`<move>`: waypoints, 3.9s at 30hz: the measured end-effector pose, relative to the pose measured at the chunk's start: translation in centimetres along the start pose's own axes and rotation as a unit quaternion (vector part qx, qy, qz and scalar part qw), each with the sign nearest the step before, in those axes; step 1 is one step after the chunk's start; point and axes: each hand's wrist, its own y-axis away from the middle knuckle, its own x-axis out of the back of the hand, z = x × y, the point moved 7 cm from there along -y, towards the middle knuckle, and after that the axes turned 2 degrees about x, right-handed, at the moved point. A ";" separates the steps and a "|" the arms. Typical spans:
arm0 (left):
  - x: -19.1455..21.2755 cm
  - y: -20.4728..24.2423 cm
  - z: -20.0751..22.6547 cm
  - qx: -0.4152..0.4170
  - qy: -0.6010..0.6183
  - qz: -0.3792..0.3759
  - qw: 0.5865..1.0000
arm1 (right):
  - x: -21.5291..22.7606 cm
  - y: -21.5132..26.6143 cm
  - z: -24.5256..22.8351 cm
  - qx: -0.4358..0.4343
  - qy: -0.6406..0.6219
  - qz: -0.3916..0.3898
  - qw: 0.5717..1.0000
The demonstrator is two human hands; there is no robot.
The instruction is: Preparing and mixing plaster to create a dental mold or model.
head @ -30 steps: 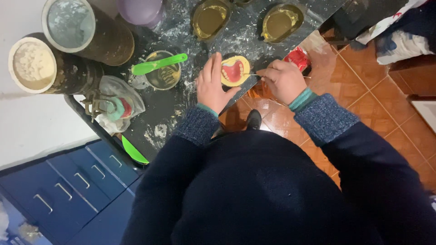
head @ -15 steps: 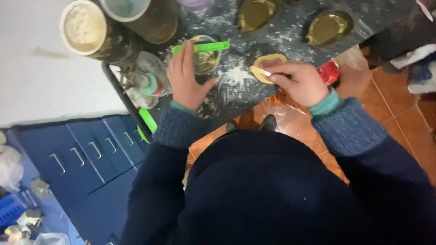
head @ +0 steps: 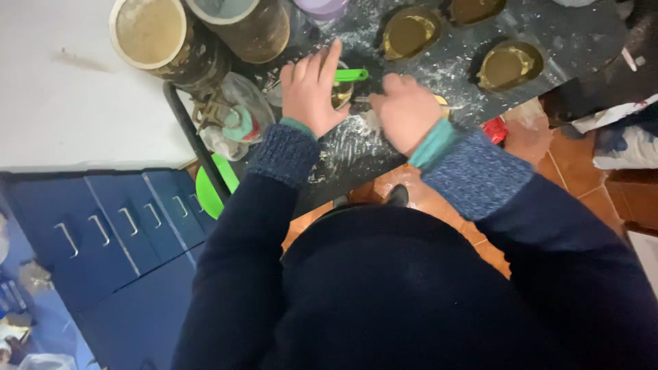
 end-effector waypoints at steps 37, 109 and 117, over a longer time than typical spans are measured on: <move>1.4 5.7 10.1 0.049 0.140 -0.067 0.987 | -2.4 13.0 16.4 -0.164 -0.226 -0.048 0.959; -7.0 1.9 9.9 -0.009 0.165 -0.104 0.981 | -3.8 13.1 16.3 -0.152 -0.264 0.084 0.949; -10.5 0.2 10.3 0.007 0.262 -0.178 0.948 | -3.0 12.9 15.0 -0.095 -0.197 0.089 0.972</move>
